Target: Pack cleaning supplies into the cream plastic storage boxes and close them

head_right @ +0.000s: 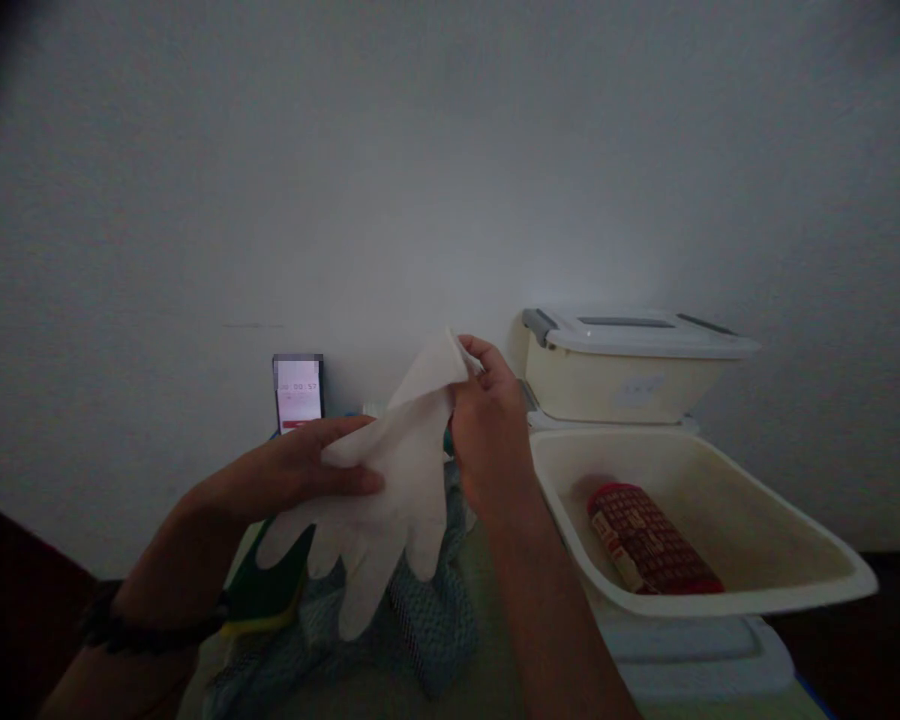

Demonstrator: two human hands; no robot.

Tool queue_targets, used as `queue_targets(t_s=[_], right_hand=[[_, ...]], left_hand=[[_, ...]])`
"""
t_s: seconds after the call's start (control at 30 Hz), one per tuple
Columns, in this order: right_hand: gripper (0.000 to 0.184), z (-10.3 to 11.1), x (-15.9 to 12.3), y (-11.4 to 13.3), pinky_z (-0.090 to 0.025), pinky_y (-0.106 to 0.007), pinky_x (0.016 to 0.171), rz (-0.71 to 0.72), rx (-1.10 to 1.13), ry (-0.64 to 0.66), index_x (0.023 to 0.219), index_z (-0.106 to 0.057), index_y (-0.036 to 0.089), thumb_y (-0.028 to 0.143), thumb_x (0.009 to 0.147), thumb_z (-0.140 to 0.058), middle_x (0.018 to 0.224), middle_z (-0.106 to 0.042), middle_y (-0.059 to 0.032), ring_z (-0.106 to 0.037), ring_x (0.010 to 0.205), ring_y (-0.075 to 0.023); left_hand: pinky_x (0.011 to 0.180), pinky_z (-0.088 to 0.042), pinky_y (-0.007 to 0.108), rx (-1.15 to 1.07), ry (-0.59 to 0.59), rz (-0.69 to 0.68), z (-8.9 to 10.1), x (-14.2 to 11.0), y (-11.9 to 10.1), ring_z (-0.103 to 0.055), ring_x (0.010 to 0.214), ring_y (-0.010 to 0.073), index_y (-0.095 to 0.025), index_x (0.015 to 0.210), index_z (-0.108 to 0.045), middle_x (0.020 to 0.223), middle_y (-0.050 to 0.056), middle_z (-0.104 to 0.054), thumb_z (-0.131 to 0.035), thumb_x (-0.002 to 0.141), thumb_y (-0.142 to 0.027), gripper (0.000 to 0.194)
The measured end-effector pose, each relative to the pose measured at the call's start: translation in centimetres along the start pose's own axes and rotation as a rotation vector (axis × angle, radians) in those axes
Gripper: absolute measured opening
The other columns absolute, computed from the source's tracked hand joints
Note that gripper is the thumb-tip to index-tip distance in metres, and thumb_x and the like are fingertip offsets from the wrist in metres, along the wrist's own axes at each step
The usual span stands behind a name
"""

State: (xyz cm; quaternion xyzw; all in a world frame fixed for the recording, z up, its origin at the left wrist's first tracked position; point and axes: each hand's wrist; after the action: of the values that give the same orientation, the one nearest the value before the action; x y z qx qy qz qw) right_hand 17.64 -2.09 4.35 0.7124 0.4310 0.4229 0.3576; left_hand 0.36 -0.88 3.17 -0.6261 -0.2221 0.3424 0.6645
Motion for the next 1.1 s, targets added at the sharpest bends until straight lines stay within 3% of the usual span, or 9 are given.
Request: queue_targets(t_s=[0.07,0.13,0.4,0.57,0.87,1.1], right_hand=[[0.019,0.19,-0.14,-0.18,-0.033,-0.020,0.041,-0.043,-0.097,0.064,0.081,-0.052,0.023,0.034,0.070,-0.063,0.057,-0.051,0.0074,-0.044,0.044,-0.0078],[0.022,0.33,-0.27,-0.23,-0.031,-0.019,0.039,-0.053,-0.207,0.116,0.081,-0.051,0.023,0.037,0.071,-0.065,0.058,-0.051,0.0073,-0.042,0.044,-0.0072],[0.021,0.28,-0.56,0.03,-0.032,-0.017,0.042,-0.005,-0.398,0.258,0.076,-0.050,0.020,0.033,0.074,-0.066,0.060,-0.049,0.0085,-0.039,0.045,-0.0035],[0.019,0.27,-0.52,-0.08,-0.035,-0.019,0.046,0.021,-0.364,0.301,0.078,-0.053,0.020,0.035,0.076,-0.063,0.066,-0.054,0.0054,-0.046,0.053,-0.0063],[0.018,0.48,-0.45,-0.23,-0.036,-0.021,0.052,0.077,-0.368,0.350,0.079,-0.056,0.018,0.034,0.076,-0.064,0.067,-0.054,0.0038,-0.047,0.060,-0.0083],[0.016,0.39,-0.60,0.21,-0.035,-0.020,0.051,0.053,-0.319,0.373,0.078,-0.056,0.018,0.031,0.075,-0.066,0.066,-0.053,0.0045,-0.046,0.058,-0.0073]], left_hand=[[0.056,-0.050,0.022,0.019,0.036,-0.038,-0.03,0.13,-0.05,-0.065,0.066,0.0143,-0.017,0.100,-0.058,0.082,0.001,-0.070,-0.068,0.074,-0.021,0.028],[0.061,-0.051,0.022,0.002,-0.002,-0.139,-0.18,0.33,-0.08,-0.065,0.071,0.0144,-0.016,0.096,-0.057,0.083,0.002,-0.069,-0.067,0.075,-0.022,0.024],[0.054,-0.047,0.017,-0.035,-0.441,-0.526,-0.43,0.78,-0.46,-0.058,0.062,0.0084,-0.017,0.092,-0.057,0.076,-0.002,-0.063,-0.064,0.079,-0.027,0.018],[0.051,-0.044,0.016,0.011,-0.562,-0.529,-0.27,0.67,-0.46,-0.054,0.058,0.0077,-0.016,0.078,-0.060,0.070,-0.002,-0.061,-0.062,0.080,-0.032,0.016],[0.051,-0.044,0.016,0.064,-0.542,-0.513,-0.71,0.31,-0.61,-0.055,0.059,0.0082,-0.018,0.082,-0.058,0.070,-0.002,-0.061,-0.069,0.074,-0.031,0.019],[0.049,-0.041,0.015,0.045,-0.665,-0.586,-0.46,0.40,-0.66,-0.051,0.056,0.0070,-0.016,0.078,-0.061,0.066,-0.003,-0.058,-0.066,0.076,-0.030,0.014]])
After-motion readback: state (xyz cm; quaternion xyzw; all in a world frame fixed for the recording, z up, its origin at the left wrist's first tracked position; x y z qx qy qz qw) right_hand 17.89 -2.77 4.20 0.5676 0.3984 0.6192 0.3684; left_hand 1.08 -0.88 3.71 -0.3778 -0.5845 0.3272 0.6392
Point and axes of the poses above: each hand's wrist, its own x-axis towards the middle knuckle, its own z-axis out of the back of the hand, y = z × x
